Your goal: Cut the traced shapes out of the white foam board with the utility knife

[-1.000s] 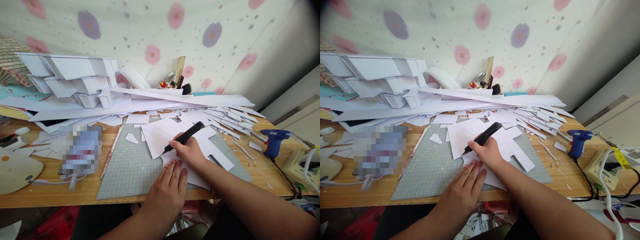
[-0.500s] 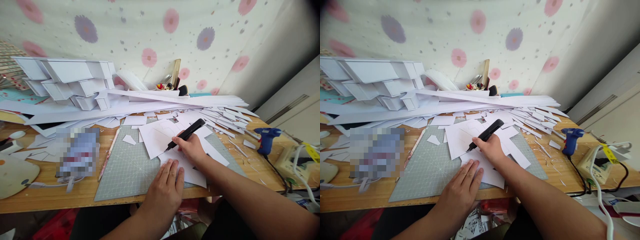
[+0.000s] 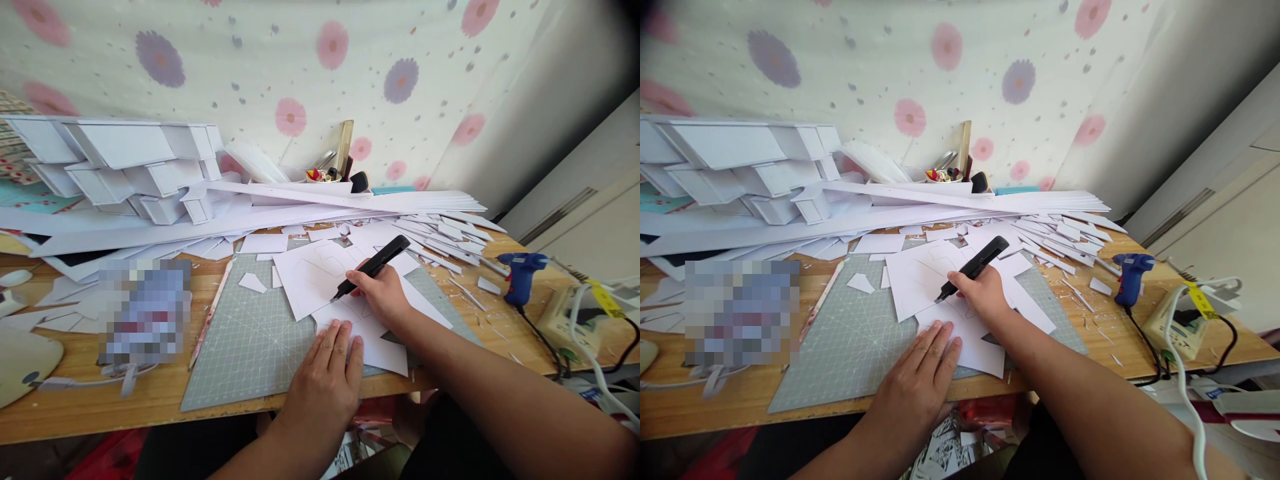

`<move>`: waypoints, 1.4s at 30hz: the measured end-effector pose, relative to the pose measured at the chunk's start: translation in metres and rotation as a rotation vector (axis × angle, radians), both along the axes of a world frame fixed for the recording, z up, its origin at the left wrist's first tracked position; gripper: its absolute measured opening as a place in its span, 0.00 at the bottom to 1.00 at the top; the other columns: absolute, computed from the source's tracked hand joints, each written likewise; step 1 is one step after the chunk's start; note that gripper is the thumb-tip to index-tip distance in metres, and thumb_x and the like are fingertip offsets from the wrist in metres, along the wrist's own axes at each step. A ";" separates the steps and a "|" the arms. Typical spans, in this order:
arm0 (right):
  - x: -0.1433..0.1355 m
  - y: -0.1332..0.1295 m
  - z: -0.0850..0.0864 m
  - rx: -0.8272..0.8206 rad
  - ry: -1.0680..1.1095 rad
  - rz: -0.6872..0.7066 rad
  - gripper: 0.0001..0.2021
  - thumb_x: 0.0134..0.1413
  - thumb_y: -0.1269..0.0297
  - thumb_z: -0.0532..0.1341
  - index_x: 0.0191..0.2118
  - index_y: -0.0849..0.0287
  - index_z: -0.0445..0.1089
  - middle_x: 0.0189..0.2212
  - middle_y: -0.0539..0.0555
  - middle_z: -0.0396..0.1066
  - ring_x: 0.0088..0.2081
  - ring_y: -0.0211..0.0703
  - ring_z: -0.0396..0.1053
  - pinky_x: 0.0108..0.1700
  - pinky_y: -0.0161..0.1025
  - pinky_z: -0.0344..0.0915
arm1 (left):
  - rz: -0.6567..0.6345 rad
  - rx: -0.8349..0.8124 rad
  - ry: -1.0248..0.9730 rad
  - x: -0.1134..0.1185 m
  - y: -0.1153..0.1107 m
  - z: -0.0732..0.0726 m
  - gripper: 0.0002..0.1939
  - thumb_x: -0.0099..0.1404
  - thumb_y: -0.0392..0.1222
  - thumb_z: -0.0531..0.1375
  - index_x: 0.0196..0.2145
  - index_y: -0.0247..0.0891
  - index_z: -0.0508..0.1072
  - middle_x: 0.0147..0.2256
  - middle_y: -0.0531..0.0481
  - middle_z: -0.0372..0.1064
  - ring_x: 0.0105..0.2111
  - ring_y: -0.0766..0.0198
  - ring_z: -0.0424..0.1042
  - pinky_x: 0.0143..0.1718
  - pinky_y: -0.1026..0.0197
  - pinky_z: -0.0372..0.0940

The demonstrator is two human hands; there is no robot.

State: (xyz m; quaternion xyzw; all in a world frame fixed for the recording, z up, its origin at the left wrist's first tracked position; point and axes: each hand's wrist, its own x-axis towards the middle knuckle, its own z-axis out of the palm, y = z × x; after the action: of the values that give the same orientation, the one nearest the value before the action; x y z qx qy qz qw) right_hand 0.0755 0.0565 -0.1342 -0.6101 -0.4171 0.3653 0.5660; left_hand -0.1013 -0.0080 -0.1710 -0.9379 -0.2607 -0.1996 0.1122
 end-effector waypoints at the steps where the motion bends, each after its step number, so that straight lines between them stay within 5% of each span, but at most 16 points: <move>1: 0.000 0.000 0.000 0.006 0.007 -0.006 0.12 0.40 0.58 0.67 0.22 0.60 0.67 0.18 0.49 0.69 0.20 0.39 0.67 0.23 0.35 0.65 | 0.001 -0.002 0.011 0.000 0.000 0.001 0.19 0.66 0.36 0.55 0.53 0.28 0.68 0.55 0.29 0.65 0.57 0.41 0.63 0.54 0.47 0.66; 33: 0.002 0.009 -0.014 0.106 0.273 -0.094 0.10 0.36 0.65 0.68 0.20 0.61 0.66 0.15 0.46 0.64 0.17 0.34 0.61 0.19 0.34 0.64 | 0.006 -0.042 0.093 -0.001 -0.001 0.008 0.20 0.66 0.35 0.55 0.54 0.29 0.68 0.57 0.30 0.63 0.58 0.42 0.62 0.55 0.47 0.65; 42: 0.011 0.007 0.022 0.256 0.238 -0.038 0.17 0.35 0.58 0.73 0.25 0.60 0.65 0.22 0.49 0.69 0.26 0.42 0.71 0.22 0.35 0.68 | 0.012 -0.215 0.146 -0.001 0.000 0.012 0.33 0.57 0.41 0.65 0.58 0.29 0.64 0.61 0.29 0.56 0.61 0.39 0.57 0.58 0.43 0.60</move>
State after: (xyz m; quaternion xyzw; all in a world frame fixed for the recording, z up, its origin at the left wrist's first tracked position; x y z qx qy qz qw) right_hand 0.0860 0.0630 -0.1126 -0.4931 -0.3789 0.3680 0.6912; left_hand -0.1018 -0.0084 -0.1589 -0.9549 -0.2773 -0.1013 0.0307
